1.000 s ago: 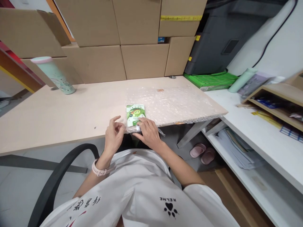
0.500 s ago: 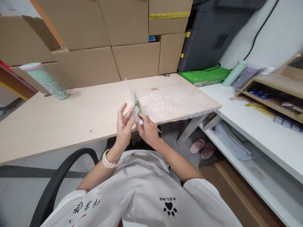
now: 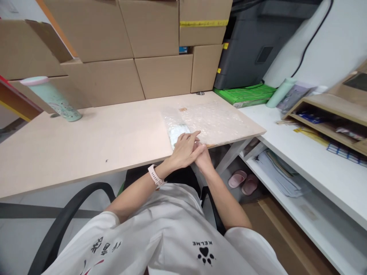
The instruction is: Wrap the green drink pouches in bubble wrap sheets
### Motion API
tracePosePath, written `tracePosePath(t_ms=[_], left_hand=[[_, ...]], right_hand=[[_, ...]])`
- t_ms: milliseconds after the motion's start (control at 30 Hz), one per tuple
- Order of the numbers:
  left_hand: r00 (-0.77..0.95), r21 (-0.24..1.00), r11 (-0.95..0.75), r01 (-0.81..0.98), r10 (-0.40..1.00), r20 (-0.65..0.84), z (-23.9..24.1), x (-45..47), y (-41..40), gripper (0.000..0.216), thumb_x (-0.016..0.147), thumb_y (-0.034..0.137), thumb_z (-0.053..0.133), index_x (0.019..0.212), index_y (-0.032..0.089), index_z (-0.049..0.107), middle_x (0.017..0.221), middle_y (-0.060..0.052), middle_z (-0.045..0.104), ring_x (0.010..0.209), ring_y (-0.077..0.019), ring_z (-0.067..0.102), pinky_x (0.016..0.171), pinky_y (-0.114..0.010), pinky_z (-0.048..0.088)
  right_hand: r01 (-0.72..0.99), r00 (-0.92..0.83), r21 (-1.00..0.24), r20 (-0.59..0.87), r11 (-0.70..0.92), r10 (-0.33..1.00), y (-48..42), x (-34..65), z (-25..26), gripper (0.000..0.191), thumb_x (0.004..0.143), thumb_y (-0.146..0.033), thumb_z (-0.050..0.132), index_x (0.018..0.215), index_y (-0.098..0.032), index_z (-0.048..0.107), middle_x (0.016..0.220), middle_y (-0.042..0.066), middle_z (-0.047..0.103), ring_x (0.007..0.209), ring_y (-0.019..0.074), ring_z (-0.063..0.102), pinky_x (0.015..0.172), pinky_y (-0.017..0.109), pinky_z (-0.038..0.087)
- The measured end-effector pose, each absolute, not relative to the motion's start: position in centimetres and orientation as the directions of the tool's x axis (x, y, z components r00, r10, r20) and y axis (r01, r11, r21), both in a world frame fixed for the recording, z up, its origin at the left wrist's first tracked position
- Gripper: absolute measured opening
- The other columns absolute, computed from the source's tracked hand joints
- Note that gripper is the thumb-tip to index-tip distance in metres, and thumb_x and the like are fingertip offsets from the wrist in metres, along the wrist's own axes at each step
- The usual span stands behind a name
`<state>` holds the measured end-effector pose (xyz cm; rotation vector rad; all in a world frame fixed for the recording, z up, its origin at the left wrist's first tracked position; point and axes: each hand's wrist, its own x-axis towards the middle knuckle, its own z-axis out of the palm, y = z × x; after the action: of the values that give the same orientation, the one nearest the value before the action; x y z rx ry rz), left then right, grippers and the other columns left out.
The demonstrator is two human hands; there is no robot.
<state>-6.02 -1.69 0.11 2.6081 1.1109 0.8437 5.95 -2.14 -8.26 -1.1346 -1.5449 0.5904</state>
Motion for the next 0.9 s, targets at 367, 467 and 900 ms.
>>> tracePosePath(t_ms=[367,467,900], left_hand=[[0.510,0.533,-0.646,0.547,0.761,0.401,-2.1,-4.9,-0.1,0.054,0.099,0.042,0.035,0.149,0.020,0.031,0.107,-0.008,0.073,0.117,-0.0271,0.065,0.122,-0.056,0.027],[0.487,0.585,-0.643,0.494,0.762,0.427,-2.3,-5.4,-0.1,0.052,0.095,0.034,0.045,0.145,0.021,0.036,0.118,-0.010,0.069,0.123,-0.0274,0.061,0.122,-0.055,0.028],[0.207,0.982,-0.174,-0.076,0.960,0.186,-3.3,-10.3,-1.2,0.066,0.090,0.026,0.052,0.145,0.034,0.016,0.151,-0.012,0.044,0.133,-0.0295,0.052,0.102,-0.055,0.052]], right_hand=[[0.787,0.321,-0.610,0.530,0.090,0.785,-4.5,7.0,-5.1,0.032,0.096,-0.050,0.045,0.095,-0.028,0.068,0.080,0.011,0.067,0.083,0.0339,0.065,0.075,0.050,0.050],[0.877,0.184,-0.443,0.666,0.185,0.723,-4.9,5.8,-4.2,0.029,0.098,-0.037,0.041,0.106,-0.025,0.066,0.109,0.015,0.068,0.105,0.0351,0.061,0.088,0.052,0.048],[0.911,-0.149,-0.244,0.559,0.333,0.816,-6.0,4.8,-4.2,0.047,0.094,-0.029,0.045,0.140,-0.019,0.051,0.140,0.014,0.057,0.123,0.0371,0.054,0.104,0.053,0.038]])
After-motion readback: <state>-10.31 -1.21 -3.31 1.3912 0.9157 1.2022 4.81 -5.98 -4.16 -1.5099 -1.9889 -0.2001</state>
